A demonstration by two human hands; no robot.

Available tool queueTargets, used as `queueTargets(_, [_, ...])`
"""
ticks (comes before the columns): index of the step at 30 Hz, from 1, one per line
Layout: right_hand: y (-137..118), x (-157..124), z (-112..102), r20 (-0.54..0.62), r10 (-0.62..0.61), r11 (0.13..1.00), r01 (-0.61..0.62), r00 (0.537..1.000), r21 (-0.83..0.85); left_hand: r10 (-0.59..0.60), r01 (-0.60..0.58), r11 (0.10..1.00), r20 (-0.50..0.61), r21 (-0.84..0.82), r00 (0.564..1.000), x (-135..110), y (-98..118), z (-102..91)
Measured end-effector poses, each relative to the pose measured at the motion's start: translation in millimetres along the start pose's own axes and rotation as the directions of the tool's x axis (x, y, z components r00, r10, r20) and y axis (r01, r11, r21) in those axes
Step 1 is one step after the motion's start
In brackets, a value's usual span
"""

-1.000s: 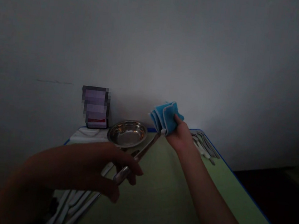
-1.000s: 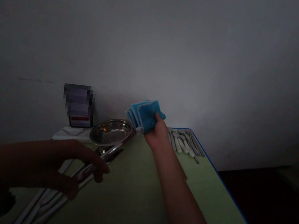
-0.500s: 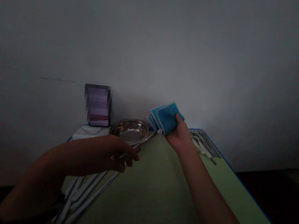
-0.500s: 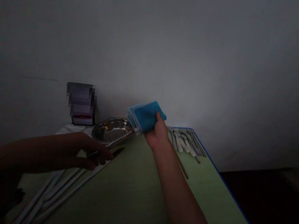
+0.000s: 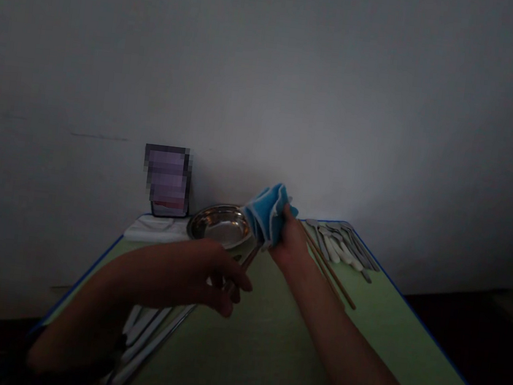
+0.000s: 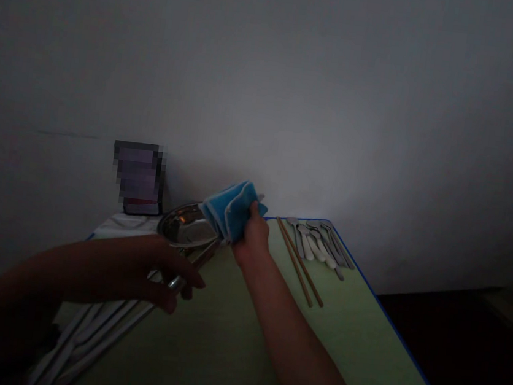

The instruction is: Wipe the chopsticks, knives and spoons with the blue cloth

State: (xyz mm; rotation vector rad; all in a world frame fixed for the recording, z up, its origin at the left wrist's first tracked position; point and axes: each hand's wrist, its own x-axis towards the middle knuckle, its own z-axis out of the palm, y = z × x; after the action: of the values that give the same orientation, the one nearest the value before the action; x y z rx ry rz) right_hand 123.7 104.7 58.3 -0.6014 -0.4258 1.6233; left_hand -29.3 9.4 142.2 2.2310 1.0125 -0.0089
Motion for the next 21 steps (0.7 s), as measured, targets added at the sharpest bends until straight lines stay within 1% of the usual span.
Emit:
queueTargets(3, [4.7, -5.6, 4.8, -0.087, 0.143, 0.989, -0.145, 0.986, -0.015, -0.031, 0.032, 0.999, -0.021, 0.015, 0.999, -0.6, -2.3, 0.0])
queueTargets(4, [2.9, -7.7, 7.2, -0.102, 0.162, 0.986, -0.165, 0.981, -0.014, -0.039, 0.04, 0.999, -0.025, 0.028, 0.999, -1.3, -2.3, -0.1])
queueTargets(7, [-10.5, -12.4, 13.1, -0.144, 0.179, 0.983, -0.181, 0.973, 0.001, -0.057, 0.057, 0.997, -0.004, 0.045, 0.998, -5.0, -1.1, -0.4])
queueTargets(10, [-29.4, -11.8, 13.6, -0.154, 0.13, 0.991, -0.126, 0.979, 0.034, -0.058, 0.057, 0.998, 0.016, 0.035, 0.998, -8.6, -2.4, -0.7])
queueTargets(14, [-50.3, -8.1, 9.0, -0.065, -0.008, 0.995, 0.014, 0.998, 0.097, -0.043, 0.046, 0.998, -0.042, 0.049, 0.998, -10.3, -9.8, -1.4])
queueTargets(16, [-55.4, -9.1, 8.0, -0.008, -0.062, 0.99, 0.062, 0.998, 0.123, -0.02, 0.022, 0.999, -0.035, 0.04, 0.999, -11.4, -10.2, -2.3])
queueTargets(18, [-56.4, -12.6, 8.8, 0.054, -0.077, 0.991, 0.071, 0.996, 0.118, 0.004, -0.004, 1.0, -0.004, 0.027, 1.0, -13.3, -5.1, -3.8])
queueTargets(21, [-52.8, -18.4, 12.3, 0.145, -0.07, 0.992, 0.054, 0.987, 0.11, 0.017, -0.017, 1.0, 0.043, 0.004, 0.999, -17.0, 9.2, -6.2])
